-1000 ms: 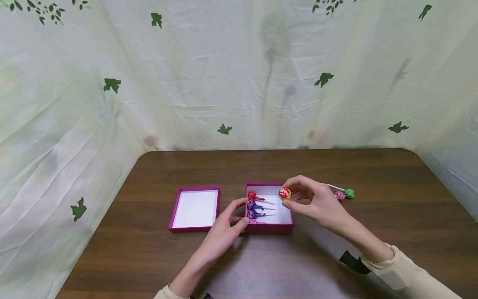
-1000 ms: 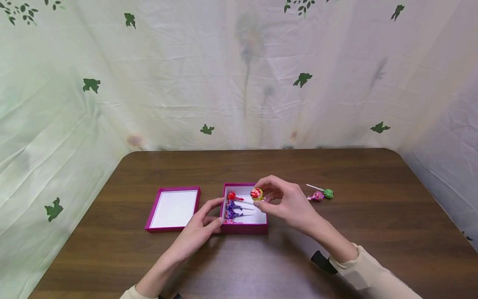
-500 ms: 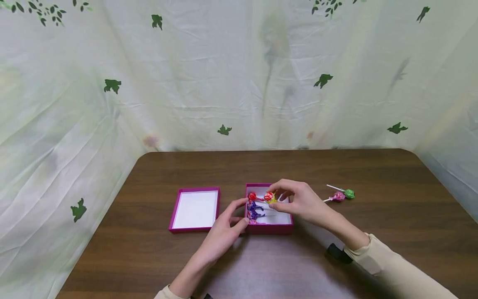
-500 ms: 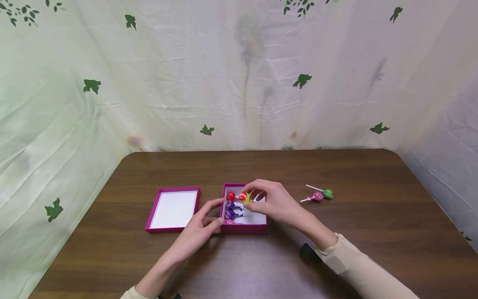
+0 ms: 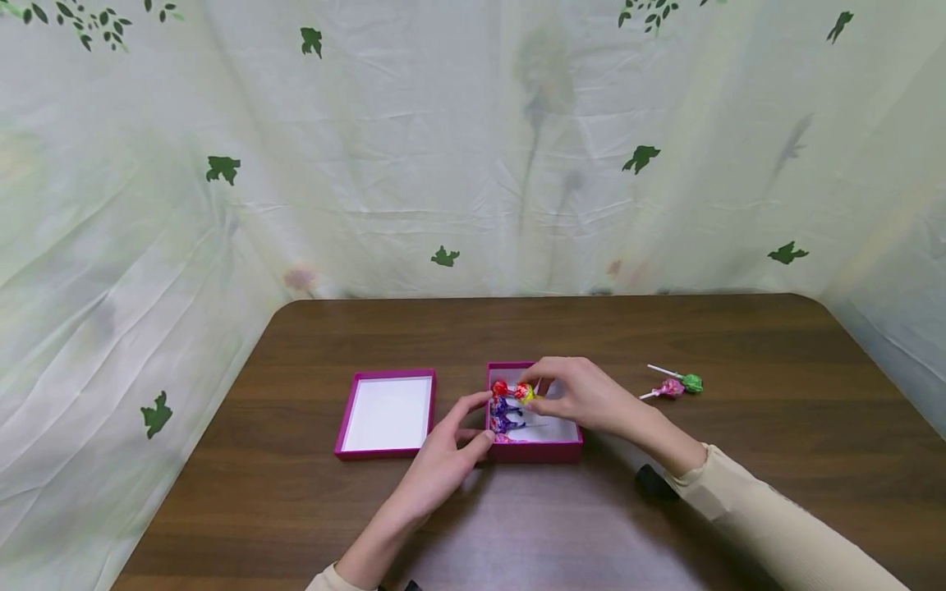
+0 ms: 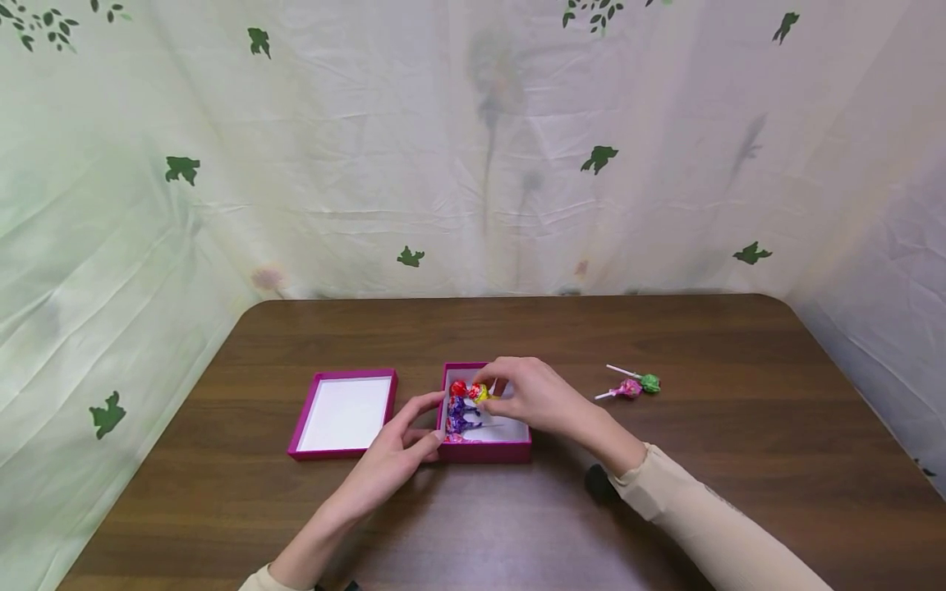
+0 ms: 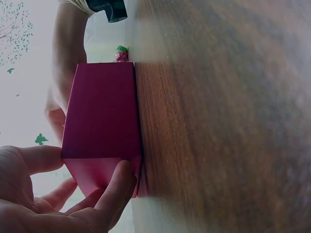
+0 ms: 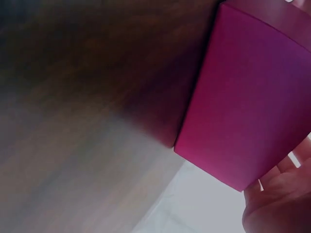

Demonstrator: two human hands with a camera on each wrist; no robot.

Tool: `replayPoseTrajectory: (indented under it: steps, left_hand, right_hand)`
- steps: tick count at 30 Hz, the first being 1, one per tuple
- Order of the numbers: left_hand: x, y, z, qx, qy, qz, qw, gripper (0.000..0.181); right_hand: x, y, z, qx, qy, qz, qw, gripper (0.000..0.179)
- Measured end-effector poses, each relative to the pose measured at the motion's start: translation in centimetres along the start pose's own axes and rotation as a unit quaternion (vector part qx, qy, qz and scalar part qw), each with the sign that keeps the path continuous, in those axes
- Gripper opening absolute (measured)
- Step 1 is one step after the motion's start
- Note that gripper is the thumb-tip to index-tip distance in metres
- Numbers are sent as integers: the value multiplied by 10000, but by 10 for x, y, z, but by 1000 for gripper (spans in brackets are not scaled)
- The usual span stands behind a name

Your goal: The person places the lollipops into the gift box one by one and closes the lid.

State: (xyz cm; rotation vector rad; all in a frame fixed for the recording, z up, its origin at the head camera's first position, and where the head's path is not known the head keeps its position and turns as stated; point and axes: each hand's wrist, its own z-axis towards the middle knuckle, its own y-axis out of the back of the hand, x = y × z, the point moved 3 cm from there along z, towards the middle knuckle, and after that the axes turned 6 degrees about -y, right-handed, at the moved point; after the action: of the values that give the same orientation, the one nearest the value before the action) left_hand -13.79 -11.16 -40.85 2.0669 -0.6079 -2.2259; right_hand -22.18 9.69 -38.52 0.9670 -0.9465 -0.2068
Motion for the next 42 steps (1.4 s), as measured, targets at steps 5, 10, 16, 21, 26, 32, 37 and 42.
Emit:
replayPoseTrajectory:
  steps: [5,10,16,21,26,32,37,42]
  left_hand:
    - [-1,0,0,17,14,23,10000,49]
    - [-1,-1,0,26,-1,65,10000,49]
    - [-2,-2,0,6,-38,101,9999,50]
    - [-2,-2,0,-39,-49,145,9999,49]
    - [-2,-2,0,-58,-150,250,9996,48]
    - [-2,-2,0,-108,-219,327,9992,48]
    - [-2,-2,0,-81,-218,293,9993,49]
    - [-2,-2,0,-36,-105,288,9995,49]
  right_hand:
    - [0,-2,3,85,-115,-278,9995,27]
    - [3,-7,6,-12,-419,-515,9978,26]
    - [6,-14,9,-314,-614,-916,9934,26]
    - [10,-18,12,-471,-728,-1207,9889,25]
    - [12,-22,13,-483,-912,-1409,9846,25]
    - [13,-22,14,-466,-929,-1445,9840,26]
    - [12,-21,13,-354,-778,-1397,9865,27]
    - [12,-20,12,-299,-677,-1359,9880,27]
